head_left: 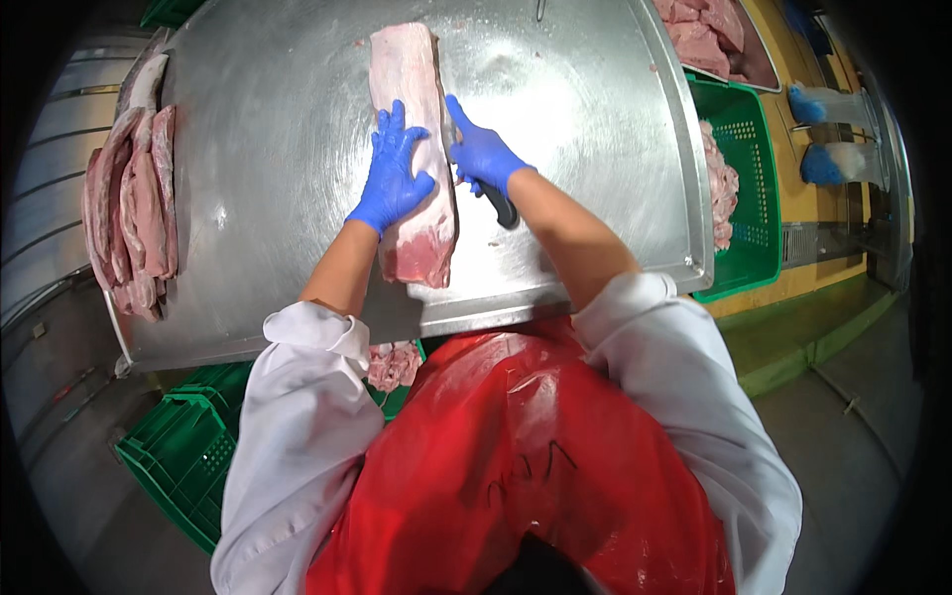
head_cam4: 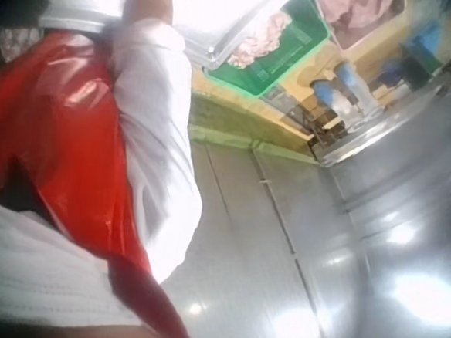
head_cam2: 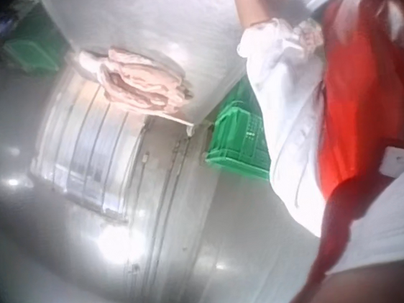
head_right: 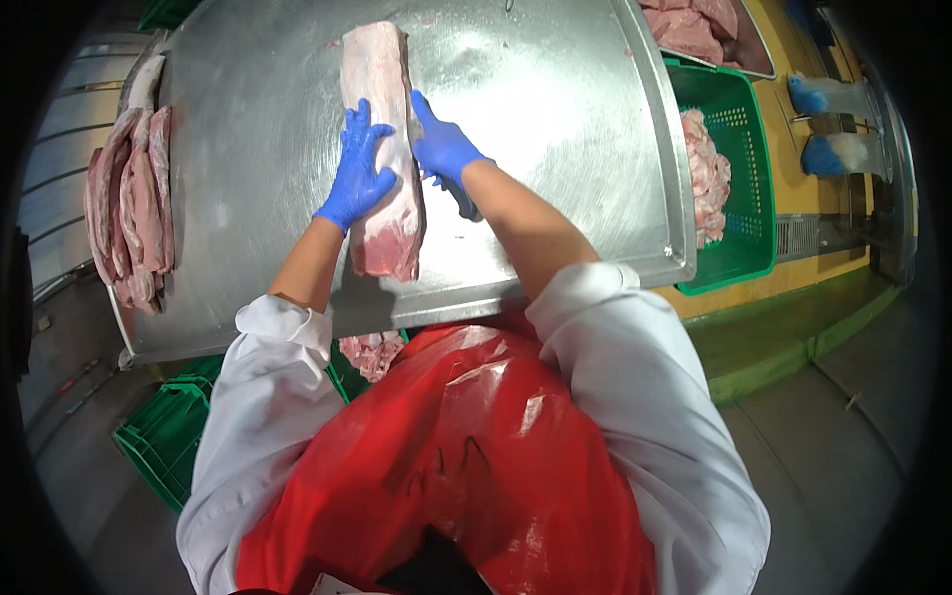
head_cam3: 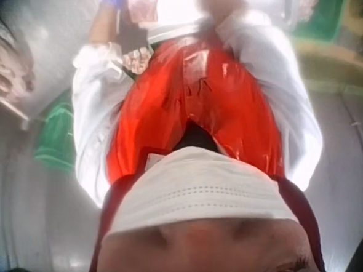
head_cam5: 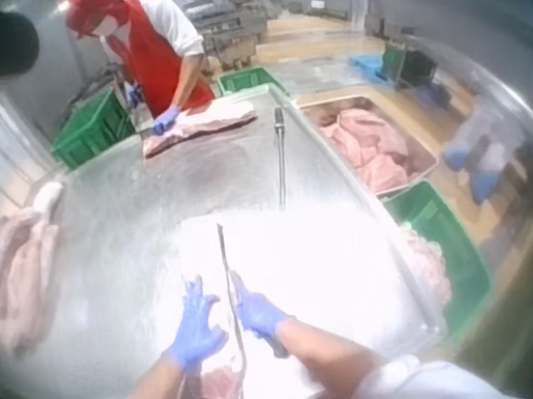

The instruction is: The person trims fat and connective tissue from large pieces of raw meat using a knife on a stainless steel table. Trimmed pieces are placed into green crates while the main cuts are set aside on the table.

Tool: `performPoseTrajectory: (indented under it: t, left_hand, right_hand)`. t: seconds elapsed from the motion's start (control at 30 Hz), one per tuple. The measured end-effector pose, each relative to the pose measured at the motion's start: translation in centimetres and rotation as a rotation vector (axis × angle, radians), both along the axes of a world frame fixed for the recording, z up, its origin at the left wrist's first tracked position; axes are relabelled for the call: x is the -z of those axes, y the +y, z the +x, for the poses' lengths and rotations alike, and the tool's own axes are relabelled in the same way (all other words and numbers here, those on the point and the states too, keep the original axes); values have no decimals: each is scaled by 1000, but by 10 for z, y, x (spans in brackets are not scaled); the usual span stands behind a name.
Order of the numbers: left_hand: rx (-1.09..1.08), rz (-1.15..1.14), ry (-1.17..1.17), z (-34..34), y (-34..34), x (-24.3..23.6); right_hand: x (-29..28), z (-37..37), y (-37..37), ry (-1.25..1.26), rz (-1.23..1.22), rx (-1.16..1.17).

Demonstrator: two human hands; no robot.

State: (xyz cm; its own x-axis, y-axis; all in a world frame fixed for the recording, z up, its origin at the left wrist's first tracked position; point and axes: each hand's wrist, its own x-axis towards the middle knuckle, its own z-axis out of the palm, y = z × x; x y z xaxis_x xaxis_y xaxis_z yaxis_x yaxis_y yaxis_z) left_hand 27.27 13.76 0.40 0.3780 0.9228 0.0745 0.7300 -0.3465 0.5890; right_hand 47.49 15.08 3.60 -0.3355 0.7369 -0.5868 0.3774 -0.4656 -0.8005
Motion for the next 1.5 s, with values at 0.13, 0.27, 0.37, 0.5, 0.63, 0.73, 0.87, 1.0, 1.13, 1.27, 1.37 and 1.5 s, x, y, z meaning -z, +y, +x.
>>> performPoseTrajectory:
  t: [0.13,0.27,0.37,0.5,0.63,0.73,0.87,1.0,1.13,1.27,1.37,1.5]
  left_hand:
    - [-86,77,-74,-9,-7,15]
    - [-155,106,-40,-4,-10,23]
    - [-133,99,-23,-3,-4,22]
    - [-246,-136,138,-12,23,12]
    - [-541,-396,395,42,36,-45]
    - [-557,-356,311,9,46,-37]
    - [-366,-825,-634,-15,36,-53]
    - [-439,-938,-870,-58,27,-2]
    - [-400,-89,-187,19,27,-29]
    - [198,77,664,108,-6,-53]
    - [366,-236,861,106,0,-66]
    - [568,-150,856,65,-38,-68]
  right_hand:
    - [-5,0,-38,25,-1,-75]
    - [-3,13,-141,65,2,-128]
    - [-30,17,-204,166,-94,-113]
    - [-21,62,-265,38,243,-358]
    - [-101,136,-269,-88,-78,-171]
    - [-111,196,-278,-118,33,146]
    - [-94,240,-298,32,48,529]
    - [-84,258,-287,44,48,538]
    - [-69,275,-256,108,66,549]
    - [-60,280,-194,113,116,448]
    - [-50,271,-154,80,163,368]
    - [-32,242,-116,189,132,289]
